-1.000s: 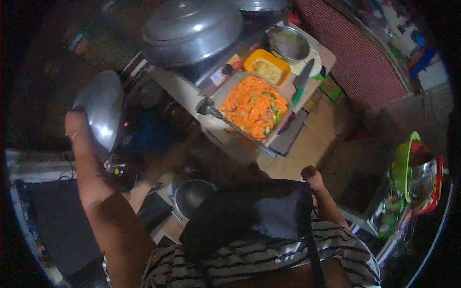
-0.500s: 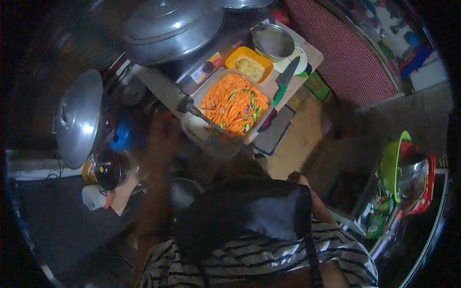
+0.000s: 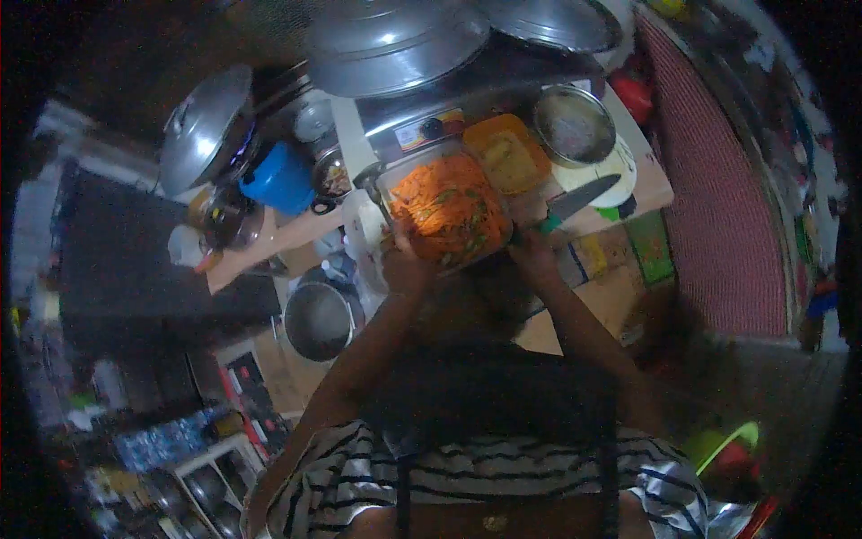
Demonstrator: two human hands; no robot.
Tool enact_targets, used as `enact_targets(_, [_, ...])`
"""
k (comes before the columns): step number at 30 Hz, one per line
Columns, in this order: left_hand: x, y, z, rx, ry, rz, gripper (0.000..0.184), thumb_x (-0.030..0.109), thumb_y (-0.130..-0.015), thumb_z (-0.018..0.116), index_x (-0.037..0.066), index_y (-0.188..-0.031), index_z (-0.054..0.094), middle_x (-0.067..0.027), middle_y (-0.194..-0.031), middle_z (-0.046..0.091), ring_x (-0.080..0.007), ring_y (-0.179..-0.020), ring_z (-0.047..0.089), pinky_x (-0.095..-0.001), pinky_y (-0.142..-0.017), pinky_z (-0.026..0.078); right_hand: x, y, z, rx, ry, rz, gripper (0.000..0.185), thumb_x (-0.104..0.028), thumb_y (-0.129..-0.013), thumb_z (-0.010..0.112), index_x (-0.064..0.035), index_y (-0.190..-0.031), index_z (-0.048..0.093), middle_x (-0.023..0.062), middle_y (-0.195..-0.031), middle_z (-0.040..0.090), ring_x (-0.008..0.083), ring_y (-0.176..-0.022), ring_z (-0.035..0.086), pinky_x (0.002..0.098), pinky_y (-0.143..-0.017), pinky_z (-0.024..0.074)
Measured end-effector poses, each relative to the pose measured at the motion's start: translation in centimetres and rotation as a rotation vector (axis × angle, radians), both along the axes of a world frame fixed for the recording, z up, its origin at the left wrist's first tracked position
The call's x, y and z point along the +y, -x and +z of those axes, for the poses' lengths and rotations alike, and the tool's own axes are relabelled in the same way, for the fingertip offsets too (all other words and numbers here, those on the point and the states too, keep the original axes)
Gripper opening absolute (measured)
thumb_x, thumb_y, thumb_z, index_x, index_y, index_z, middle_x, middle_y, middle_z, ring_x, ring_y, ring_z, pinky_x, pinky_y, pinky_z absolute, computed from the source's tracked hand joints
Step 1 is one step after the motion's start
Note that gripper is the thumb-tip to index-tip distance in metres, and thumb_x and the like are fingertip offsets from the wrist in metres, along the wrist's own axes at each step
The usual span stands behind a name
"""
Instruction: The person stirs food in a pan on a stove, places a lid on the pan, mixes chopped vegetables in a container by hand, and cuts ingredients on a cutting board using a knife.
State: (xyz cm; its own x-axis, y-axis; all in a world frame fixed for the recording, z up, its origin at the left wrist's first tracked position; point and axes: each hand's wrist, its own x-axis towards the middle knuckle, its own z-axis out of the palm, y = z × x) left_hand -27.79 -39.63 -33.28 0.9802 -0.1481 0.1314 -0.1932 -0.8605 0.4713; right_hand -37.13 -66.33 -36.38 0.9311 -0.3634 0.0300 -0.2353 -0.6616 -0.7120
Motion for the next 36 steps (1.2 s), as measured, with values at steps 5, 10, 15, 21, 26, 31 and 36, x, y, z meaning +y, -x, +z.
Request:
enact_targets(5, [2.1, -0.6, -1.9, 0.274, 0.072, 0.340, 0.078, 0.043, -0.083, 0.075, 0.004, -0.142, 0.041, -0.0210, -0.100, 0.067, -0.0397, -0.094, 0.068, -0.0469, -0.080, 0.055, 0.5, -3.5, 2.0, 0.083, -0.213, 0.005, 0.047, -0.034, -0.092, 0.065, -0.0001, -0.124, 0.058, 0.0254, -0.116, 0.063, 0.0418, -0.114, 0.059, 0.0496, -0.095, 0.0459])
enact_targets(10, [4.6, 1.8, -1.5, 0.226, 0.493, 0.367, 0.052, 0.027, -0.088, 0.071, 0.003, -0.130, 0.053, -0.0160, -0.096, 0.070, -0.0314, -0.089, 0.068, -0.0405, -0.075, 0.054, -0.8, -3.9, -1.6, -0.019, -0.227, 0.090, 0.046, -0.031, -0.091, 0.066, -0.0017, -0.125, 0.059, 0.0227, -0.127, 0.059, 0.0434, -0.114, 0.057, 0.0507, -0.097, 0.0462])
enact_targets(15, [7.0, 5.4, -5.0, 0.004, 0.633, 0.273, 0.036, 0.009, -0.094, 0.061, 0.003, -0.129, 0.054, -0.0085, -0.086, 0.064, -0.0209, -0.076, 0.061, -0.0389, -0.069, 0.051, -5.8, -2.8, -9.4, -0.185, 0.633, 0.407, 0.042, -0.029, -0.091, 0.065, -0.0052, -0.126, 0.060, 0.0217, -0.135, 0.055, 0.0437, -0.115, 0.058, 0.0502, -0.095, 0.0495])
enact_targets(21, [7.5, 8.3, 1.2, 0.578, 1.203, 0.304, 0.031, 0.015, -0.097, 0.058, 0.003, -0.125, 0.055, -0.0060, -0.082, 0.062, -0.0141, -0.064, 0.059, -0.0289, -0.061, 0.051, -2.5, -2.4, -1.2, 0.104, 0.046, 0.075, 0.033, -0.029, -0.096, 0.060, -0.0064, -0.121, 0.062, 0.0233, -0.119, 0.064, 0.0417, -0.109, 0.063, 0.0517, -0.088, 0.0524])
enact_targets(26, [7.2, 7.5, 0.7, 0.572, 0.994, 0.175, 0.030, 0.018, -0.099, 0.056, 0.002, -0.124, 0.056, -0.0067, -0.083, 0.062, -0.0141, -0.064, 0.059, -0.0294, -0.059, 0.052, -3.2, -3.8, 0.8, 0.367, 0.142, 0.047, 0.035, -0.032, -0.096, 0.059, -0.0046, -0.118, 0.063, 0.0244, -0.114, 0.065, 0.0415, -0.109, 0.063, 0.0506, -0.090, 0.0513])
enact_targets(31, [2.4, 4.4, -2.2, 0.629, 0.990, -0.015, 0.031, 0.020, -0.098, 0.057, 0.003, -0.125, 0.059, -0.0112, -0.094, 0.067, -0.0213, -0.079, 0.066, -0.0367, -0.069, 0.054, 0.4, -3.4, 5.6, 0.012, 0.100, 0.291, 0.040, -0.040, -0.098, 0.057, -0.0052, -0.118, 0.065, 0.0237, -0.116, 0.065, 0.0393, -0.111, 0.062, 0.0517, -0.091, 0.0494])
enact_targets(36, [-9.9, 1.5, 5.9, 0.479, 0.662, -0.184, 0.036, 0.026, -0.101, 0.054, 0.004, -0.129, 0.059, -0.0211, -0.117, 0.067, -0.0334, -0.108, 0.065, -0.0446, -0.093, 0.050, -0.8, -8.1, 4.9, 0.061, 0.038, 0.273, 0.039, -0.038, -0.097, 0.061, -0.0049, -0.118, 0.065, 0.0216, -0.119, 0.064, 0.0377, -0.114, 0.060, 0.0541, -0.094, 0.0459])
